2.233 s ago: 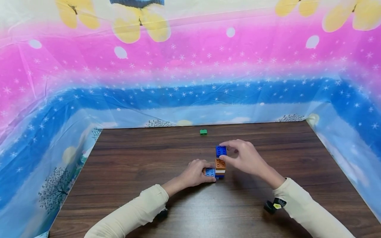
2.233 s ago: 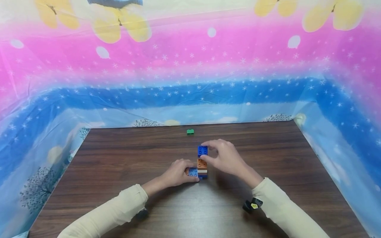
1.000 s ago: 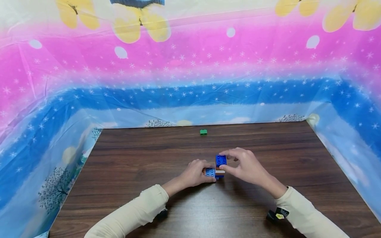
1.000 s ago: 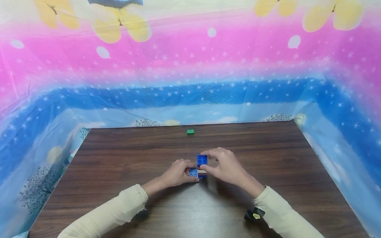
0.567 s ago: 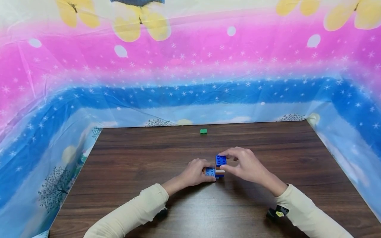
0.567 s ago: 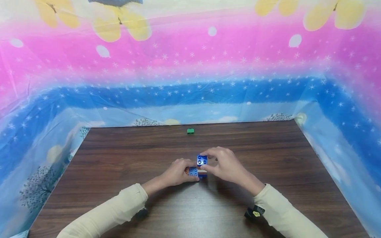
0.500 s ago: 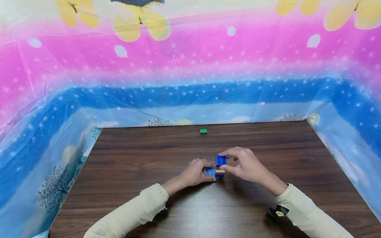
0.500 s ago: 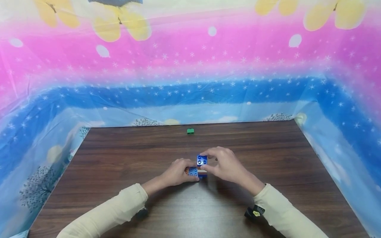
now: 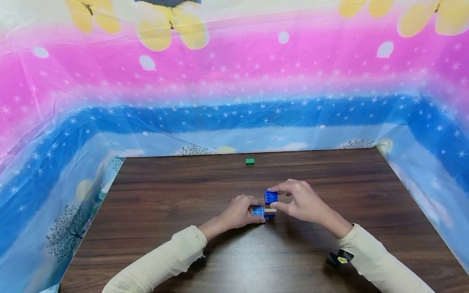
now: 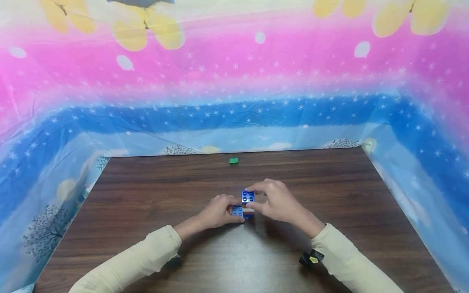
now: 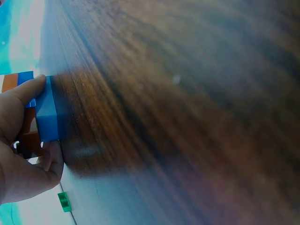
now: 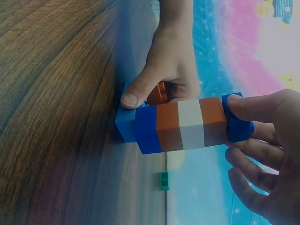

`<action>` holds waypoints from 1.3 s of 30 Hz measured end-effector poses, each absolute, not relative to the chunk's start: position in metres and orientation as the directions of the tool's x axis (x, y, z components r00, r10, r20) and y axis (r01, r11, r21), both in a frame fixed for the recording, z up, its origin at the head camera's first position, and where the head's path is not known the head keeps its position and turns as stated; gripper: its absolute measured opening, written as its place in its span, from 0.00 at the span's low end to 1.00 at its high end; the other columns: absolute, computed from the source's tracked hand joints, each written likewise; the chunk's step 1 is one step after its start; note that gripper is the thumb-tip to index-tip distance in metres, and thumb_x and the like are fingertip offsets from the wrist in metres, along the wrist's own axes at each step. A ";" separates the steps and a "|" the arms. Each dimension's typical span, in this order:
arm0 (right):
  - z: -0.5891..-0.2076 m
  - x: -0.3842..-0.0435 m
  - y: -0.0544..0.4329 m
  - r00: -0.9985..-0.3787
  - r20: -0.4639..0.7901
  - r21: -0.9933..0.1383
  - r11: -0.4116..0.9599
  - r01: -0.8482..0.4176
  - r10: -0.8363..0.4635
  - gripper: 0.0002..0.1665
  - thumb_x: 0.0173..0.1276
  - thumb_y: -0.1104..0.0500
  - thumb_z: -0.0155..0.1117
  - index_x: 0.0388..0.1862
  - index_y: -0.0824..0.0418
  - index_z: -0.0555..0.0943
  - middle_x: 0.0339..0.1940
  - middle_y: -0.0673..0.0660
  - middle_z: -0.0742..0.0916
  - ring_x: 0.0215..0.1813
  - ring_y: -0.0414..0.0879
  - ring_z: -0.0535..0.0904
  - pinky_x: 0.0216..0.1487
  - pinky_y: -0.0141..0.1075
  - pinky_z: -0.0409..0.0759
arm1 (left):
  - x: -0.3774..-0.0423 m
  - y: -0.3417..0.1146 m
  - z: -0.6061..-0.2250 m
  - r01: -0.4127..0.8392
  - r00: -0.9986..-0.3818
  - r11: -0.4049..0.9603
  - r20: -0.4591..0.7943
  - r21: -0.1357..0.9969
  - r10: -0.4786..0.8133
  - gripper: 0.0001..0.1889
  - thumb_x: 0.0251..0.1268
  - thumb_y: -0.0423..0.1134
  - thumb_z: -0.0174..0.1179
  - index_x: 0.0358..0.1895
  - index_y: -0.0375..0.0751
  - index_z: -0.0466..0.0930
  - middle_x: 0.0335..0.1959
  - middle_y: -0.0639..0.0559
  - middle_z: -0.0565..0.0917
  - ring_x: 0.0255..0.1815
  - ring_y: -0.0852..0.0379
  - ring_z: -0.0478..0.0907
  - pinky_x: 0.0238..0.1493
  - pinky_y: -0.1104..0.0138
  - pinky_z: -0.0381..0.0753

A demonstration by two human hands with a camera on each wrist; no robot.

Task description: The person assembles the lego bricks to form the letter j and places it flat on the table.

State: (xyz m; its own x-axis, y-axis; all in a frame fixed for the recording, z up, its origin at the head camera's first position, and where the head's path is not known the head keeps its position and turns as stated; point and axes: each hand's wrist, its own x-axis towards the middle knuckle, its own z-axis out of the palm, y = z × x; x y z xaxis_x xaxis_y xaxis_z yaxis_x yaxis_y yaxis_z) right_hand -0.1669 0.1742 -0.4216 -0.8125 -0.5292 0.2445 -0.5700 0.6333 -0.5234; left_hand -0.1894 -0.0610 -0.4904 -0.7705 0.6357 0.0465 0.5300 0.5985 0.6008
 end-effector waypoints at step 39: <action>-0.422 -0.175 0.175 -0.775 0.256 -0.400 0.667 -0.629 -0.577 0.23 0.62 0.50 0.78 0.55 0.57 0.89 0.45 0.50 0.92 0.41 0.43 0.82 0.34 0.32 0.77 | -0.191 -0.061 -0.492 0.543 -0.763 0.593 0.054 0.594 0.644 0.24 0.62 0.49 0.74 0.59 0.43 0.86 0.43 0.51 0.88 0.29 0.68 0.75 0.28 0.74 0.74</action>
State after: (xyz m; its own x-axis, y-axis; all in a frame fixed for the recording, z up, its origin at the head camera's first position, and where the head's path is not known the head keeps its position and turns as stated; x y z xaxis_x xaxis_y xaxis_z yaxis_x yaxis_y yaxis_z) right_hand -0.1745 0.1752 -0.4216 -0.7754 -0.5771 0.2562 -0.6285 0.6669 -0.4003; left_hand -0.1910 -0.0607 -0.4919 -0.7629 0.6442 0.0543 0.5432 0.5932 0.5942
